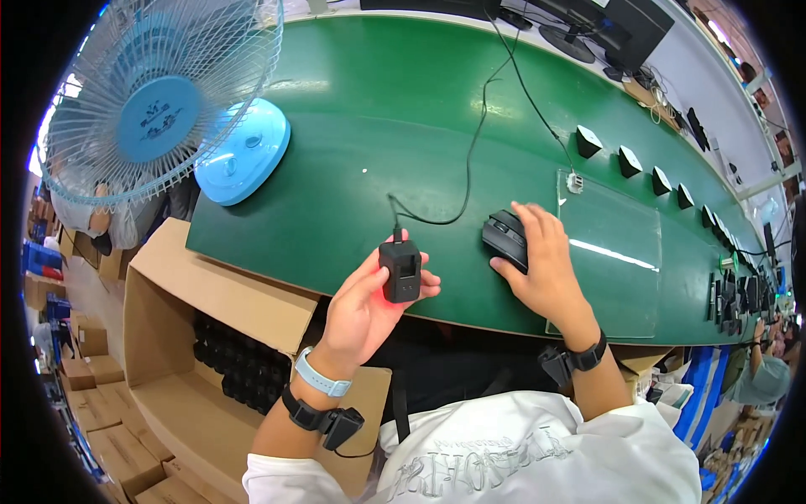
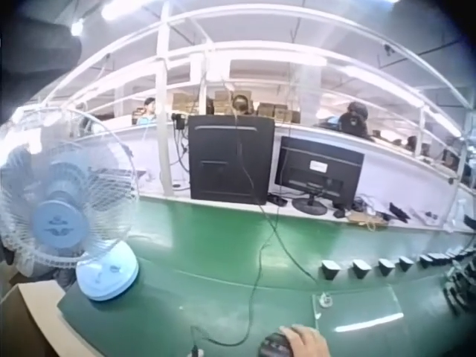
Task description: Test electronic mice by checking their sensors and then place them into a cardboard box for packaging.
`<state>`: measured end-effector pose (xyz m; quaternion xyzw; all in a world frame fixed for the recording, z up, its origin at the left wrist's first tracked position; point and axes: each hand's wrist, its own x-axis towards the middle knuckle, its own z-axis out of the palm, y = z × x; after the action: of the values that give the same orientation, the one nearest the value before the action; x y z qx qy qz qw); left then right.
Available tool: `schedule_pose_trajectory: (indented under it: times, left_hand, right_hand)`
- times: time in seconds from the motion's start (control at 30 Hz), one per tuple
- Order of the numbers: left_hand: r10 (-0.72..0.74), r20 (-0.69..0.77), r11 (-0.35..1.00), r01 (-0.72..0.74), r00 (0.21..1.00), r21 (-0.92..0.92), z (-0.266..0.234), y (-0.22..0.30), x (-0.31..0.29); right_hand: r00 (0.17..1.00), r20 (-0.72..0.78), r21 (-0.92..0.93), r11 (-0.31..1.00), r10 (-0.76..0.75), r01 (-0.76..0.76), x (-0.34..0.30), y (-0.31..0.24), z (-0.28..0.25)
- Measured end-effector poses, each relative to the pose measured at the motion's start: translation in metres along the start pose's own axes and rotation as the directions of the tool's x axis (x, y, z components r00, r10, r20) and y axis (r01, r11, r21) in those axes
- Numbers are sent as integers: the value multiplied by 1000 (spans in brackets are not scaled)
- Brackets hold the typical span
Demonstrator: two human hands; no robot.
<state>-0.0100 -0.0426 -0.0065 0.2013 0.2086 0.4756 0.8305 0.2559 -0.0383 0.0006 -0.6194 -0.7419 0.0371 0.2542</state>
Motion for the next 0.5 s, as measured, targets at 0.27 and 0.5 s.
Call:
schedule_pose_trajectory:
  times: [0.27, 0.5]
  left_hand:
    - [106, -101, 887, -48, 989, 459, 7, -18, -4]
    - [223, -87, 858, -153, 971, 491, 2, -22, -8]
  right_hand:
    - [900, 394, 918, -119, 188, -377, -10, -49, 21]
    - [923, 372, 927, -81, 97, -366, 0, -72, 25]
